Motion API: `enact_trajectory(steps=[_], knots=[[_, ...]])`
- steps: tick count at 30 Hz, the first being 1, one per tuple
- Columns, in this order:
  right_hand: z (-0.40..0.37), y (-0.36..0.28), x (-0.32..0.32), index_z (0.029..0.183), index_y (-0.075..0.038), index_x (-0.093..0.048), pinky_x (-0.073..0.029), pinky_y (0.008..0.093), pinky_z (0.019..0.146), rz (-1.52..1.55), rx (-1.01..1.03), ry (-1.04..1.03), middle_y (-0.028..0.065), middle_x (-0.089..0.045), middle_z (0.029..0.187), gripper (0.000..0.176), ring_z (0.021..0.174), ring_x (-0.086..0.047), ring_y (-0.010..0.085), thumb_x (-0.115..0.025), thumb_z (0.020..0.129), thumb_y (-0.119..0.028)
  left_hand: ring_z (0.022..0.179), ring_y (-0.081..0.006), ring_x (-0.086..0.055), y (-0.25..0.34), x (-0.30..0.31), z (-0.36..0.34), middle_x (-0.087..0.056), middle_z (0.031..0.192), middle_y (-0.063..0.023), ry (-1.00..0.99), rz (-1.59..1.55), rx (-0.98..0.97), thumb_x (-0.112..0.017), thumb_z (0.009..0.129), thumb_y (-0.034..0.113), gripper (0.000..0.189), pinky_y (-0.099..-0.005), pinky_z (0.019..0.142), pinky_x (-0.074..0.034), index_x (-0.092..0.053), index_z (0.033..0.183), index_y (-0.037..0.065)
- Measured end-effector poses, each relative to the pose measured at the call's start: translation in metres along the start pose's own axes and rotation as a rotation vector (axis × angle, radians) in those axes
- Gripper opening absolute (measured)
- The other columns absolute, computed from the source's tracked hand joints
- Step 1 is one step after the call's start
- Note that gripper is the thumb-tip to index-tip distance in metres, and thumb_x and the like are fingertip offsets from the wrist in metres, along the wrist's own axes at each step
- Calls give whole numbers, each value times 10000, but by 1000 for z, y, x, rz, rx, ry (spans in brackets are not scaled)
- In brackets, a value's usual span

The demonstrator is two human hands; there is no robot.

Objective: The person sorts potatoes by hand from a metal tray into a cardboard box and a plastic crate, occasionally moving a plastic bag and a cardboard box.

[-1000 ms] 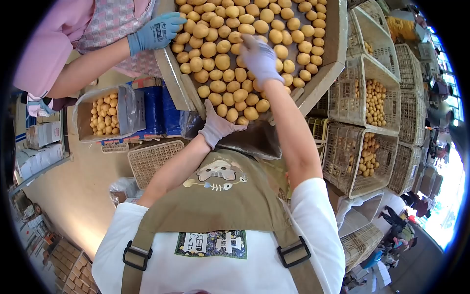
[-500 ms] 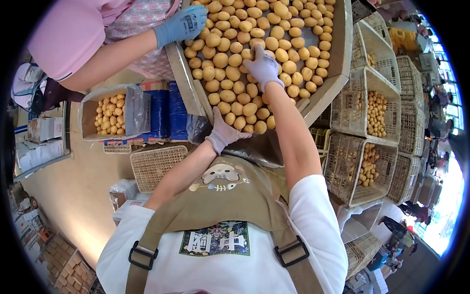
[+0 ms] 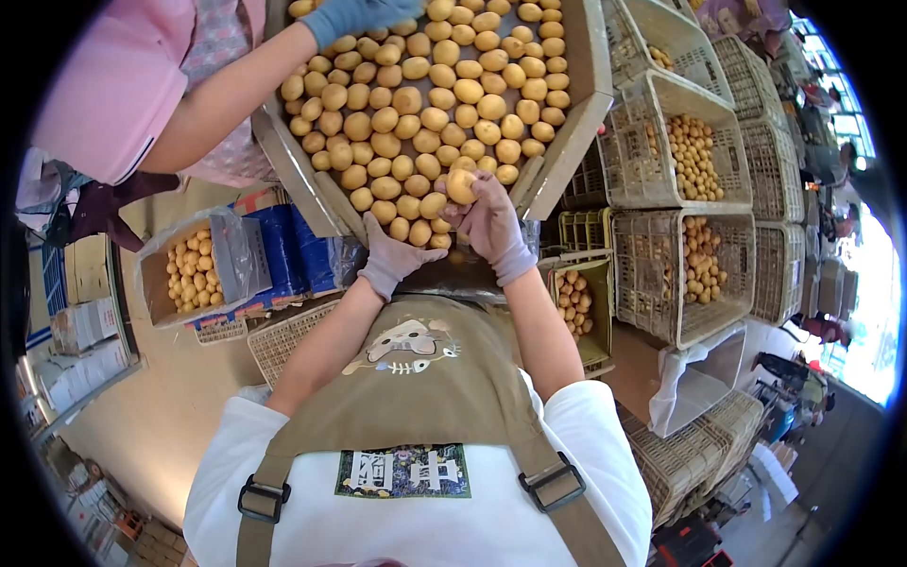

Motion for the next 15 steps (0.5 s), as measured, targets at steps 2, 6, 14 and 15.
enact_trajectory(steps=[2, 6, 14, 15], knots=[[-11, -5, 0, 1287, -112, -470, -536, 448, 930, -27, 58, 13, 188, -609, 1190, 367, 829, -618, 208, -583, 958, -228, 1480, -385, -225, 3, -2, -2, -231, 1629, -95, 24, 50, -31, -300, 852, 828, 962, -741, 1087, -217, -188, 1574, 202], [-27, -14, -15, 1362, -137, -452, -530, 420, 907, -57, 79, 61, 153, -589, 1190, 433, 823, -599, 193, -564, 944, -156, 1474, -389, -238, 2, 5, 0, -242, 1625, -94, 41, 8, -11, -304, 847, 831, 959, -733, 1089, -213, -195, 1572, 213], [-33, -11, 14, 1260, -104, -556, -456, 299, 604, -320, 61, 105, 94, -615, 1089, 321, 642, -503, 154, -490, 1030, -317, 1455, -407, -269, 4, 8, 4, -265, 1618, -85, 33, 63, -22, -293, 782, 899, 1031, -766, 1060, -190, -254, 1563, 226], [-33, -9, 14, 1241, -96, -566, -449, 292, 589, -265, 43, 92, 84, -616, 1073, 352, 632, -498, 150, -458, 1042, -365, 1468, -390, -249, 3, 6, 3, -265, 1618, -85, 19, 51, -18, -334, 788, 879, 1024, -748, 1082, -185, -246, 1564, 218]])
Point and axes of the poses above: each hand's wrist, its own z-axis towards the middle knuckle, its own x-axis out of the back of the hand, y = z × x, the point moved 10 cm from there along z, towards the middle knuckle
